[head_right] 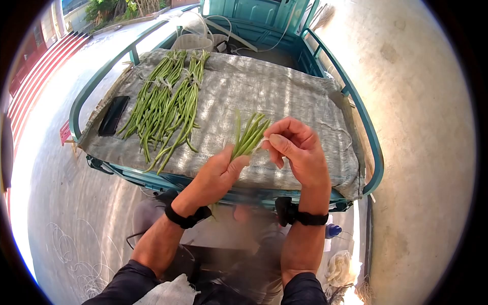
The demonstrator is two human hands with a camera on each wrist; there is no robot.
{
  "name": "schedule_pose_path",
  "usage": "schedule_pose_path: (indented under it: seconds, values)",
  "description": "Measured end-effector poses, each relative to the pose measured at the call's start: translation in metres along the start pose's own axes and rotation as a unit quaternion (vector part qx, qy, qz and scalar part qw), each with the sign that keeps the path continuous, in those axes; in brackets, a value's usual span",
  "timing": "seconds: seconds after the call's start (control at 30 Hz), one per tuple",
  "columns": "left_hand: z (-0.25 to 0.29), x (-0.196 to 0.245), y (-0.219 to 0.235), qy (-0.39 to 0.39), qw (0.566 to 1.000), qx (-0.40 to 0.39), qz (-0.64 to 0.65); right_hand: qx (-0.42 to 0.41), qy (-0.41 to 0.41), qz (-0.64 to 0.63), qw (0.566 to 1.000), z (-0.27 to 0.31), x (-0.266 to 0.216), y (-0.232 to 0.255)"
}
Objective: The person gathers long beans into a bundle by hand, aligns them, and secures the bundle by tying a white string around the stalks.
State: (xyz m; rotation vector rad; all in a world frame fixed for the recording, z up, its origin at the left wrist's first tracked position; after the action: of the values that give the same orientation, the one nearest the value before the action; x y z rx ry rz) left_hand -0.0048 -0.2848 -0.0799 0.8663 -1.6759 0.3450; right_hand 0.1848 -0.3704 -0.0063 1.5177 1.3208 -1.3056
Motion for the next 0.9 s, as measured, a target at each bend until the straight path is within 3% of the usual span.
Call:
schedule_pose_path:
  seconds: [0.27,0.47,0.57,0.67,0.77,0.87,0.9]
  values:
    - [0.002,-0.004,-0.010,0.020,0.996,-0.042,-0.072,-0.016,0.019,0.186,0.982,0.006,-0.022,-0.024]
    - [0.005,-0.005,-0.020,-0.075,0.990,-0.026,-0.117,-0.080,0.053,0.242,0.965,0.001,-0.011,-0.045]
    - [0.008,0.013,-0.015,-0.026,0.994,-0.059,-0.092,-0.064,0.069,0.289,0.953,-0.006,-0.004,-0.050]
    - [0.012,0.003,-0.019,-0.083,0.994,-0.034,-0.055,-0.063,0.033,0.269,0.961,-0.009,0.000,-0.050]
    - [0.010,-0.018,-0.034,0.006,0.991,-0.021,0.129,0.006,0.119,0.168,0.979,-0.008,-0.006,-0.055]
    - [0.004,0.007,-0.009,0.150,0.953,-0.135,0.226,0.101,0.221,0.126,0.962,-0.010,-0.020,-0.042]
    - [0.004,0.007,-0.007,0.157,0.949,-0.121,0.246,0.147,0.208,0.094,0.963,-0.008,-0.020,-0.030]
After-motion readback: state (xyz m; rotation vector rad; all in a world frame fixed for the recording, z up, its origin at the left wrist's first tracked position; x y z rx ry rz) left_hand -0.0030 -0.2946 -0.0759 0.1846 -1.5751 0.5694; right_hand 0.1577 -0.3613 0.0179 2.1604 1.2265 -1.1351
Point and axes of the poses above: each hand's wrist, its own z-axis away from the middle knuckle, its own y-axis out of the back of the hand, x = y × z, the point moved 2 cm from there along -z, towards the middle knuckle, and after that the axes turned 1 degree about x, right-handed, at the moved point
